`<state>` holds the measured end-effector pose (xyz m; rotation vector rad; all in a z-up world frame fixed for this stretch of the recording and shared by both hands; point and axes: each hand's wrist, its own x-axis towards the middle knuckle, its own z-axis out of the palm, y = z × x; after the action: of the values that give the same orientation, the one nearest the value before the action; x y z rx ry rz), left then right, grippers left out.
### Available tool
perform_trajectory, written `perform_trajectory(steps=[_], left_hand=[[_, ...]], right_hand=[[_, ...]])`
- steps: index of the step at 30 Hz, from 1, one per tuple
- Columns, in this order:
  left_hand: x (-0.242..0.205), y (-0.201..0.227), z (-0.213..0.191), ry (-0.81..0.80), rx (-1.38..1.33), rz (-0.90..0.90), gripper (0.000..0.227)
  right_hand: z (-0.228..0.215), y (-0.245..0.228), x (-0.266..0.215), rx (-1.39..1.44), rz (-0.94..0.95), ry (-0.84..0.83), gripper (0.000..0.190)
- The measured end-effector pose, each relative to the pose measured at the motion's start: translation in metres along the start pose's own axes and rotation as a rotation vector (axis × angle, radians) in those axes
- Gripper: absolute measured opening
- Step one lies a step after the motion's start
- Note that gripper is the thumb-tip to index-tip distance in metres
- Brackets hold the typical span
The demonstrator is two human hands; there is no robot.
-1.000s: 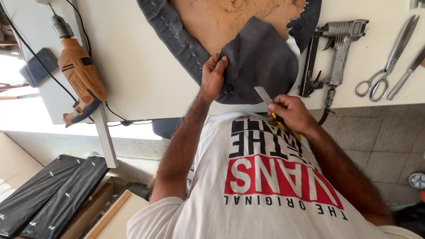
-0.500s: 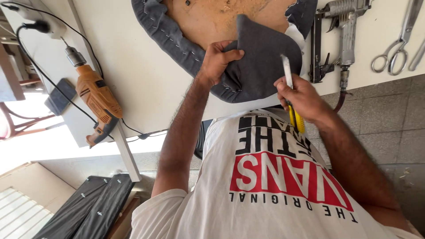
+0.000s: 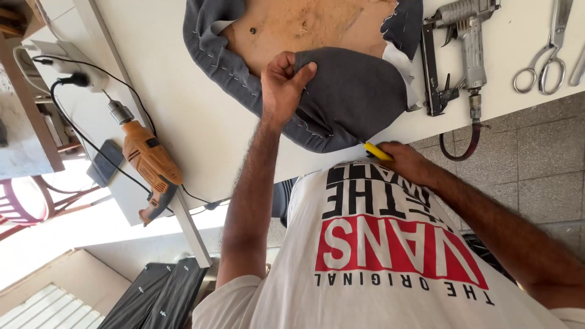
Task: Stripping old fabric and stapling new fabric onto a chair seat base
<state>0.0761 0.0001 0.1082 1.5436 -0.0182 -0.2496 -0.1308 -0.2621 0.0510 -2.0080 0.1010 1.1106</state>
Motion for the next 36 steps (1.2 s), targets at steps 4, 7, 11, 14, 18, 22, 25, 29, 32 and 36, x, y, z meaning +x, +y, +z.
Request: perform_trajectory(steps=[4,7,11,14,18,22,25,29,32,36], left_hand=[[0.007,0.005,0.001,0.023,0.011,0.1,0.03],[0.011,0.002,0.004,0.08,0.153,0.102,0.036],[0.005,0.004,0.01,0.125,0.226,0.245,0.036],[-0.003,0.014,0.011,0.15,0.332,0.319,0.031],[-0.009,0.023,0.02,0.116,0.425,0.439,0.026],[-0.027,0.048,0.03,0.066,0.47,0.466,0.02],[-0.047,0.059,0.021,0.174,0.421,0.543,0.03],[-0.067,0.013,0.003,0.202,0.168,0.36,0.055],[-0.079,-0.031,0.017,0.008,0.246,0.134,0.047],[-0.068,-0.056,0.039,0.064,0.274,0.201,0.036]], right_hand=[[-0.043,-0.064,-0.028,0.144,-0.114,0.124,0.045],[-0.053,-0.072,-0.022,0.096,-0.094,0.173,0.038],[-0.05,-0.072,-0.018,0.229,0.037,0.029,0.041],[-0.049,-0.087,-0.02,0.629,0.171,-0.104,0.039],[-0.044,-0.086,-0.006,1.024,0.188,-0.228,0.042],[-0.049,-0.115,-0.007,1.194,0.108,-0.3,0.04],[-0.054,-0.135,-0.022,1.334,0.0,-0.277,0.048],[-0.053,-0.128,-0.025,1.462,-0.065,-0.317,0.035],[-0.052,-0.133,-0.029,1.443,-0.003,-0.327,0.027],[-0.068,-0.155,-0.042,1.436,0.095,-0.294,0.026]])
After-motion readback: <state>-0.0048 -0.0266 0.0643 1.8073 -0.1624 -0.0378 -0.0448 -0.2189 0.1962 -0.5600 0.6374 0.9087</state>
